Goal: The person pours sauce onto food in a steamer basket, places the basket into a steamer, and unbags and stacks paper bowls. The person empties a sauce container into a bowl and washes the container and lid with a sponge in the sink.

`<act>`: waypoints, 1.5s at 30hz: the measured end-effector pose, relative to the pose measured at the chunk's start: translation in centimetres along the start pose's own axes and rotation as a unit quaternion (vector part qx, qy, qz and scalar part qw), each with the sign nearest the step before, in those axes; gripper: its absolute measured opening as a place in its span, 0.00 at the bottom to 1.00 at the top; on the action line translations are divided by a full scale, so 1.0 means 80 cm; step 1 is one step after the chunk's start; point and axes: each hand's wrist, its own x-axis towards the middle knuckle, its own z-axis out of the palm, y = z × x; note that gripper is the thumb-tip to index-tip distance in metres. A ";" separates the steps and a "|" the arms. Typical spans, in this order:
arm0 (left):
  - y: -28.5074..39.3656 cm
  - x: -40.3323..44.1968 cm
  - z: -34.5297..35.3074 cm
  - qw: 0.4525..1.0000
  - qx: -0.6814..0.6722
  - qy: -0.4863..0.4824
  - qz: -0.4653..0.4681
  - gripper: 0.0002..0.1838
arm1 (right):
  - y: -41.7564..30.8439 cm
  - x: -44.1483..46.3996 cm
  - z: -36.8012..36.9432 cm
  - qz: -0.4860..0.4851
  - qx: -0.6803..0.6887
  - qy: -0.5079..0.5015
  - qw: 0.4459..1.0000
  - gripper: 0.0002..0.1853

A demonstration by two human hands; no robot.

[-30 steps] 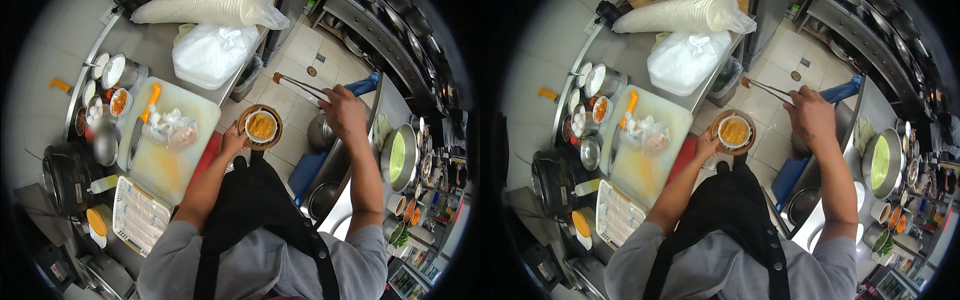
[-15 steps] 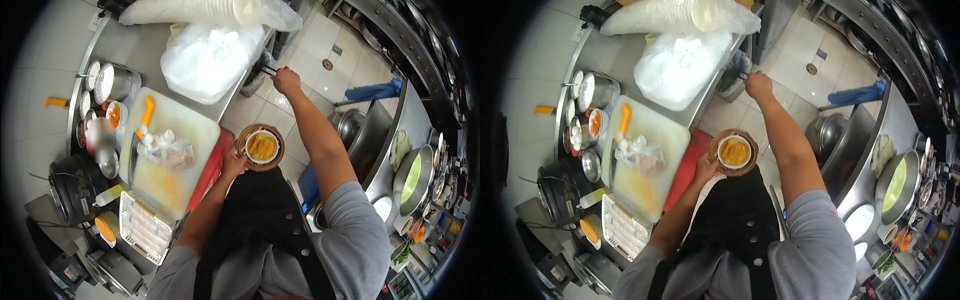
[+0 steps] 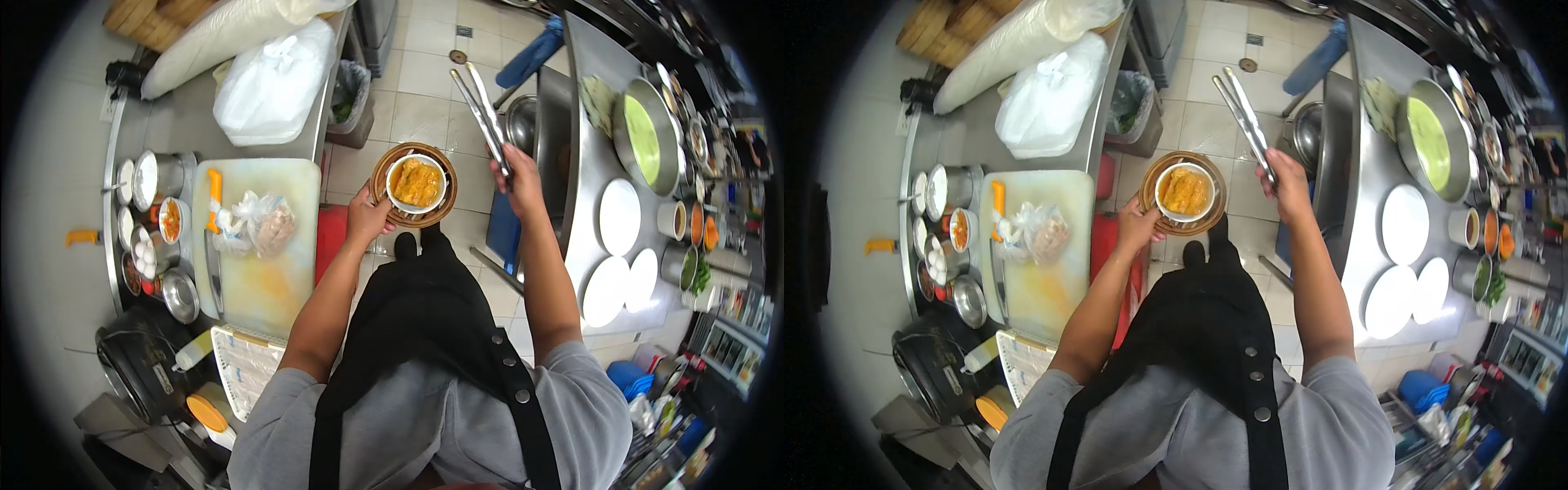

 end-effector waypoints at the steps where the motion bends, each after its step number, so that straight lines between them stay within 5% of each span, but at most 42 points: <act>1: 0.008 -0.006 0.003 1.000 0.003 -0.014 -0.003 0.27 | -0.007 -0.034 -0.013 -0.004 0.053 -0.008 0.999 0.22; 5: 0.022 -0.031 0.017 0.998 0.009 -0.048 -0.029 0.20 | -0.007 -0.157 -0.047 -0.049 0.199 -0.017 0.979 0.22; 9: 0.045 -0.071 0.033 0.996 0.043 -0.077 0.019 0.19 | 0.004 -0.262 -0.085 -0.103 0.197 0.023 0.975 0.21; 14: 0.074 -0.144 0.056 0.986 0.070 -0.131 0.069 0.15 | 0.015 -0.428 -0.147 -0.170 0.166 0.168 0.957 0.16; 18: 0.070 -0.188 0.081 0.941 0.191 -0.180 0.211 0.13 | 0.068 -0.608 -0.185 -0.211 0.148 0.326 0.910 0.16; 21: 0.058 -0.248 0.127 0.919 0.189 -0.299 0.176 0.15 | 0.127 -0.746 -0.188 -0.213 0.142 0.475 0.842 0.17; 25: 0.029 -0.331 0.189 0.885 0.233 -0.373 0.152 0.15 | 0.197 -0.942 -0.154 -0.187 0.179 0.674 0.692 0.21; 28: -0.001 -0.401 0.245 0.838 0.284 -0.448 0.128 0.13 | 0.258 -1.086 -0.103 -0.293 0.146 0.810 0.487 0.24; 30: -0.014 -0.544 0.270 0.812 0.285 -0.485 0.154 0.12 | 0.304 -1.192 -0.047 -0.373 0.135 0.868 0.299 0.27; 32: -0.047 -0.479 0.324 0.786 0.322 -0.509 0.143 0.12 | 0.330 -1.286 0.031 -0.433 0.080 0.892 0.100 0.26; 34: -0.063 -0.506 0.365 0.719 0.357 -0.588 0.097 0.12 | 0.371 -1.372 0.133 -0.330 0.001 0.935 -0.130 0.22; 37: -0.092 -0.593 0.402 0.677 0.391 -0.613 0.111 0.13 | 0.415 -1.460 0.299 -0.115 -0.007 0.930 -0.349 0.14; 38: -0.098 -0.607 0.427 0.673 0.383 -0.628 0.074 0.13 | 0.401 -1.468 0.331 -0.064 0.018 0.928 -0.366 0.15; 39: -0.106 -0.624 0.443 0.653 0.413 -0.625 0.114 0.13 | 0.447 -1.498 0.385 0.064 0.015 0.927 -0.370 0.19; 41: -0.120 -0.658 0.464 0.611 0.466 -0.609 0.195 0.13 | 0.455 -1.527 0.436 0.169 0.124 0.921 -0.328 0.22; 42: -0.139 -0.682 0.471 0.639 0.395 -0.644 0.144 0.13 | 0.457 -1.539 0.443 0.167 0.170 0.921 -0.310 0.22; 45: -0.159 -0.745 0.478 0.619 0.415 -0.640 0.188 0.14 | 0.468 -1.575 0.460 0.203 0.255 0.911 -0.252 0.21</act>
